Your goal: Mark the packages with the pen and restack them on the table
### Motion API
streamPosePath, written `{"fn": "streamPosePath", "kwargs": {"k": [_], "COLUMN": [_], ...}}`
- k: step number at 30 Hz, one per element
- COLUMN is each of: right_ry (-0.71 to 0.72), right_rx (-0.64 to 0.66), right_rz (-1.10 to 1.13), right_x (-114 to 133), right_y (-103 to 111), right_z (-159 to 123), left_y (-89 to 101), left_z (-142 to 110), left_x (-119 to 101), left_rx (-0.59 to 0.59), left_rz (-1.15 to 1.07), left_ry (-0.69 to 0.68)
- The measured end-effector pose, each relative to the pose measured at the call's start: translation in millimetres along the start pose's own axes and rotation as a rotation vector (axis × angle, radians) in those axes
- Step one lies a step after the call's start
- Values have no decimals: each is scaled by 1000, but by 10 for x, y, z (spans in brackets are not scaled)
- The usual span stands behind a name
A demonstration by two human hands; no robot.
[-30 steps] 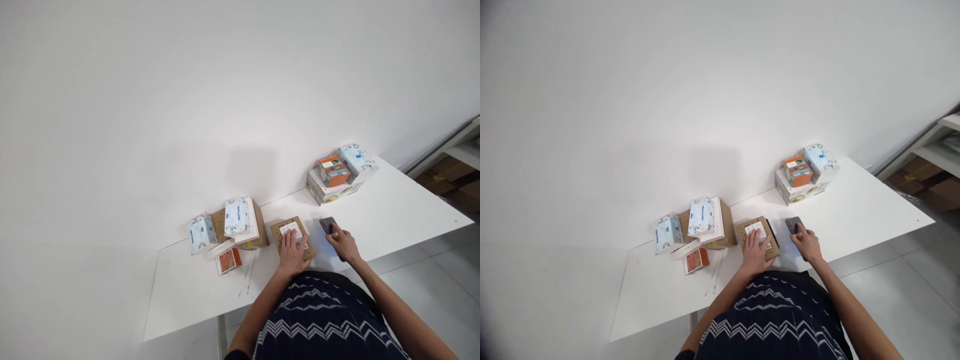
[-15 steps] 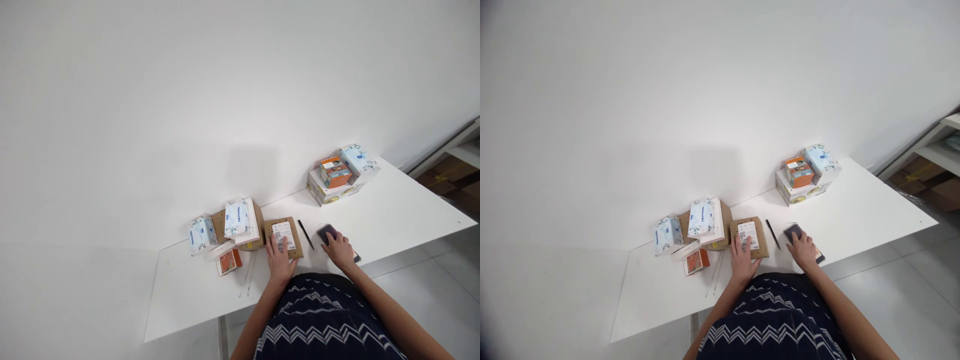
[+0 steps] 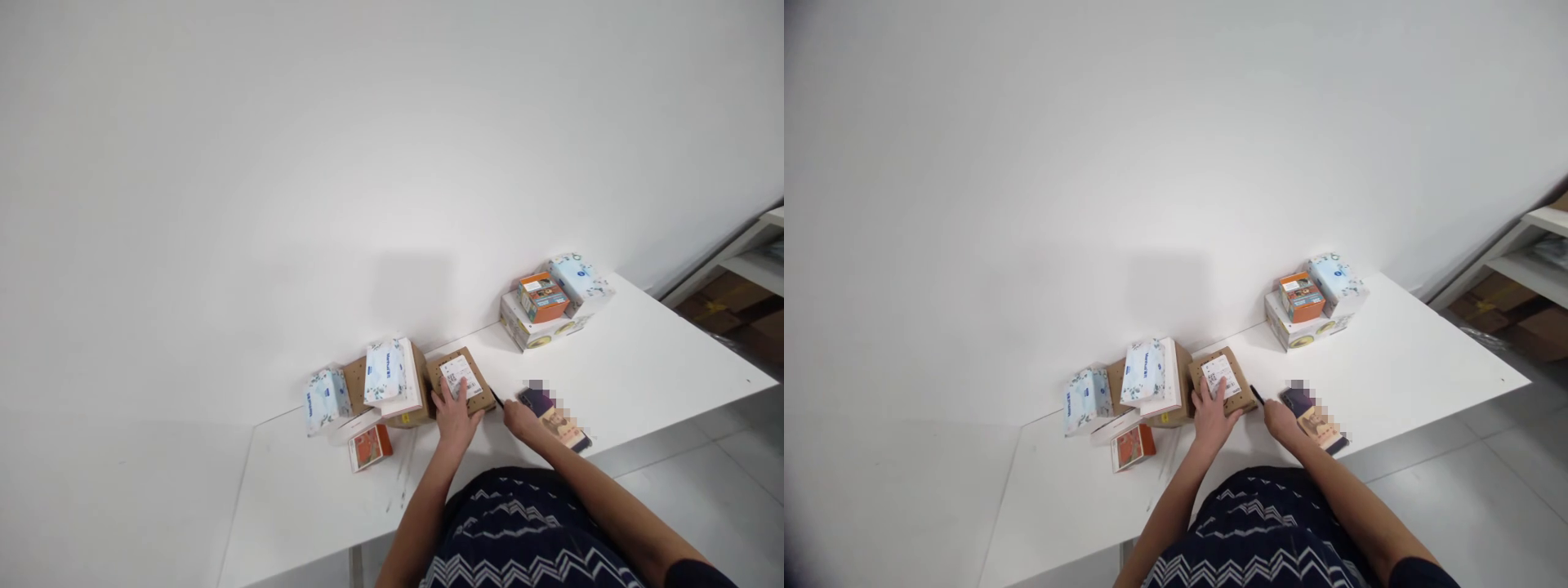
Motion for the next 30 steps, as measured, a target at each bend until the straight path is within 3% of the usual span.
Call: {"fn": "streamPosePath", "kwargs": {"k": [4,7,14,18,21,23,25,28,30], "right_ry": [45,57,53,54,54,62,72,70,61], "right_rx": [28,9,-82,-91,-79,-69,-56,-42,-42], "right_rz": [-34,-51,-64,-82,-99,-105,-103,-96,-93], "right_x": [-78,-129,-177,-161,-121,-79,-37,3,17], "right_y": [-152,-191,-141,-143,-145,-145,-150,-160,-159], "right_z": [-214,-300,-177,-134,-153,-175,-194,-201,-195], "left_y": [7,32,52,58,306,625,987,1461,1637], "left_z": [249,486,898,796,448,103,-225,-546,-609], "left_x": [-50,-216,-684,-773,-768,-693,-466,92,502], "left_rx": [64,99,63,29,-127,-324,-542,-792,-815], "left_rz": [-75,-154,-348,-414,-359,-290,-219,-75,-14], "left_ry": [-34,-97,-354,-447,-519,-578,-537,-254,5]}}
Point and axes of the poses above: each hand's wrist, its own z-axis towards the middle knuckle, its own y-axis out of the back of the hand, x = y × z, the point moved 9 cm from there along z, towards the middle knuckle, and after that the axes turned 8 degrees about x, right-handed, at the moved point
